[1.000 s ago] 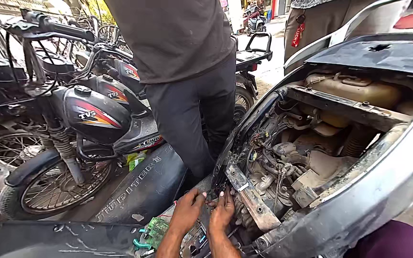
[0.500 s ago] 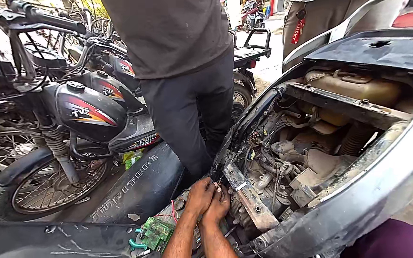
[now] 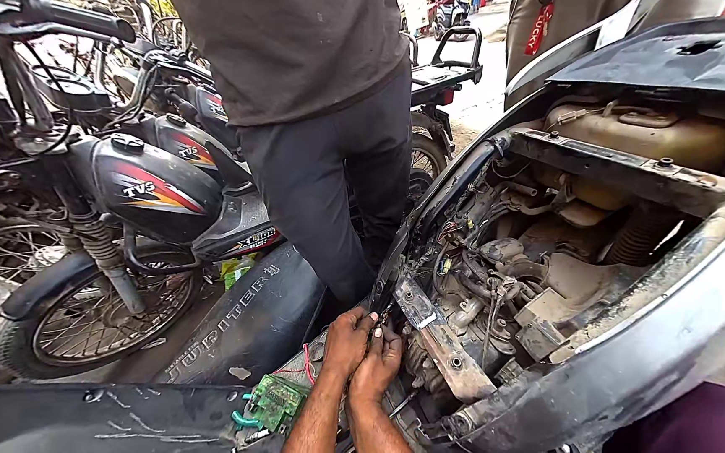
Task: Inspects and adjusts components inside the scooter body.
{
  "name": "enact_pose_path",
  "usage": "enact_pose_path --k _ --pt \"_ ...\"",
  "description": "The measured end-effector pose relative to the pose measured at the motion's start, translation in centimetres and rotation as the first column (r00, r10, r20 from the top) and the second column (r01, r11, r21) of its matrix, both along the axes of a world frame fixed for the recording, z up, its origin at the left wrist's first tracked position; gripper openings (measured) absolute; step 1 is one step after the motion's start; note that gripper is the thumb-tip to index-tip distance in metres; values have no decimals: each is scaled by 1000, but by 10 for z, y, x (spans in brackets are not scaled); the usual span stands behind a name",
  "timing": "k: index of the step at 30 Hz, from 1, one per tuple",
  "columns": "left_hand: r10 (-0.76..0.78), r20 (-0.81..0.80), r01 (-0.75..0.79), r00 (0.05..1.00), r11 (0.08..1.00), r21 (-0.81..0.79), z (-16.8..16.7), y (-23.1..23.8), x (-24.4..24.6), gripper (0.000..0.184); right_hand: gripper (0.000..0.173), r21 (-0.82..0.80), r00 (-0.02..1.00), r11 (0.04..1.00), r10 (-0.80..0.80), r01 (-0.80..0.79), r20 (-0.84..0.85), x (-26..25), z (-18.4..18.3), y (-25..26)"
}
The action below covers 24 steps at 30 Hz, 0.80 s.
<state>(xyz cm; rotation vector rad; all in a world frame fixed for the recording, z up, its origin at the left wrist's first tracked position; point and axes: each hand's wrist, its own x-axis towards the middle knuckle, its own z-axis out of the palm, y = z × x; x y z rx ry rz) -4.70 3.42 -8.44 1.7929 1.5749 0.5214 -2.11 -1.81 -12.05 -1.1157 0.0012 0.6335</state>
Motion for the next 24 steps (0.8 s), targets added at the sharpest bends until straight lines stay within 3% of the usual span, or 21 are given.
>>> enact_pose_path --k 4,7,9,11,15,20,24 --pt "-14 82 15 997 1000 -11 -1 2 -2 26 17 -22 995 999 48 -46 82 0 -5 -2" --pt "40 -27 -37 999 993 115 12 -3 1 24 15 -32 989 997 67 -63 135 3 2 -6" --pt "7 -75 9 997 975 221 21 -5 3 26 20 -60 972 994 103 -92 210 5 1 -10" --pt "-70 -97 91 993 970 227 22 -6 4 21 23 -130 949 982 166 -135 268 7 5 -17" --pt "-123 -252 158 960 980 122 24 -7 7 23 25 -142 944 976 198 -166 263 7 5 -21" --pt "-106 -307 161 946 974 160 24 -9 17 19 32 -191 979 976 137 -107 150 9 15 -23" --pt "-115 -303 177 946 966 186 21 -8 15 20 43 -368 956 914 246 -173 162 13 22 -22"
